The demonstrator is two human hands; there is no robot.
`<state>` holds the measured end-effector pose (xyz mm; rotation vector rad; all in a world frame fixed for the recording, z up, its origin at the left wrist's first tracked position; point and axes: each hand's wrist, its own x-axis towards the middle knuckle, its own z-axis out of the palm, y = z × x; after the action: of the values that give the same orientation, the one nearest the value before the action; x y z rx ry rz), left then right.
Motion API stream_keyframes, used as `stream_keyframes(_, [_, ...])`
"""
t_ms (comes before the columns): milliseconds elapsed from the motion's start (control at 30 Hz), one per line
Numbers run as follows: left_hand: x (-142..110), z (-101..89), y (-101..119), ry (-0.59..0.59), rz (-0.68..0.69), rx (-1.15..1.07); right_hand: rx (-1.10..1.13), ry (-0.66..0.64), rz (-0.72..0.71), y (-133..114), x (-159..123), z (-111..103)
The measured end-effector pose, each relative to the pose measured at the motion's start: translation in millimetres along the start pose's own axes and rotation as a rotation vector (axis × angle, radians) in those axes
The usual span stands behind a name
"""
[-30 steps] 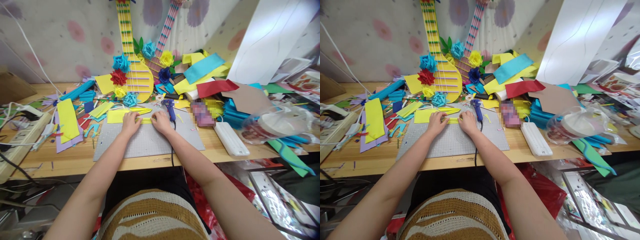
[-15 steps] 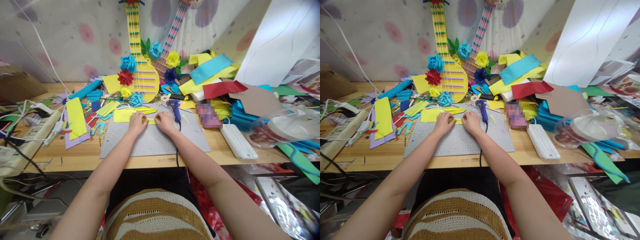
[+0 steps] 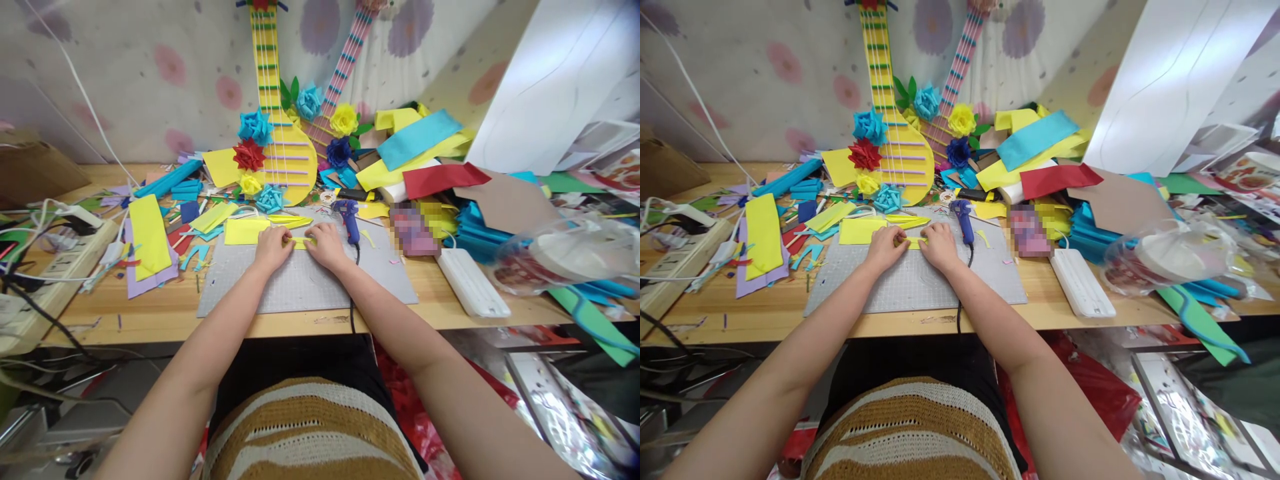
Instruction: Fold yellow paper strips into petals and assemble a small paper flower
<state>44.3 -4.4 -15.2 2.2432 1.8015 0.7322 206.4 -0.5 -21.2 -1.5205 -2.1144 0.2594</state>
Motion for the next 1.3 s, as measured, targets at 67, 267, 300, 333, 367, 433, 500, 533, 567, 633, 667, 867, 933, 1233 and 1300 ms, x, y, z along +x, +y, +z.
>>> stream_keyframes(67, [-0.4, -0.7, -0.6, -0.002, 0.001, -0.019, 0.027, 0.003, -0.005, 0.2, 0.0, -0.1])
stream_keyframes(267, [-0.7, -2.2, -4.7, 0.049, 0.073, -0.055, 0.11, -0.024, -0.032, -0.2, 0.6, -1.3])
stream_keyframes(300, [-0.5, -2.2, -5.5, 0.067, 0.094, -0.058, 0.126, -0.031, -0.042, -0.3, 0.6, -1.5])
stream_keyframes(333, [-0.2, -2.2, -6.3, 0.078, 0.11, -0.061, 0.14, -0.034, -0.052, -0.3, 0.5, -1.6])
stream_keyframes(367, [0.0, -2.3, -6.8, 0.078, 0.115, -0.063, 0.151, -0.035, -0.061, -0.2, 0.4, -1.8])
stream_keyframes(433, [0.4, -2.9, -7.5, 0.057, 0.102, -0.064, 0.17, -0.029, -0.069, 0.3, 0.1, -2.1])
stream_keyframes(500, [0.8, -4.0, -7.9, 0.033, 0.089, -0.057, 0.19, -0.028, -0.073, 1.3, -0.3, -2.7])
stream_keyframes(533, [1.0, -4.7, -8.2, 0.023, 0.091, -0.055, 0.202, -0.031, -0.077, 1.9, -0.5, -3.1])
stream_keyframes(567, [1.2, -5.4, -8.5, 0.013, 0.1, -0.056, 0.213, -0.034, -0.083, 2.5, -0.7, -3.5])
stream_keyframes(633, [1.3, -6.8, -9.6, -0.005, 0.131, -0.068, 0.229, -0.043, -0.1, 3.6, -1.0, -4.6])
stream_keyframes(667, [1.2, -7.5, -10.3, -0.014, 0.147, -0.075, 0.231, -0.049, -0.106, 4.2, -1.3, -5.2])
stream_keyframes(867, [-1.1, -11.5, -13.5, -0.041, 0.241, -0.078, 0.199, -0.092, -0.137, 6.1, -4.1, -8.8])
stream_keyframes(933, [-2.0, -12.4, -13.5, -0.048, 0.247, -0.06, 0.19, -0.111, -0.162, 6.1, -4.4, -8.5])
stream_keyframes(1233, [-0.7, -8.5, -11.9, -0.053, 0.203, -0.051, 0.176, -0.072, -0.077, 5.8, -2.6, -3.7])
stream_keyframes(1300, [-0.3, -8.0, -12.0, -0.057, 0.195, -0.061, 0.16, -0.074, -0.1, 5.4, -3.8, -3.9])
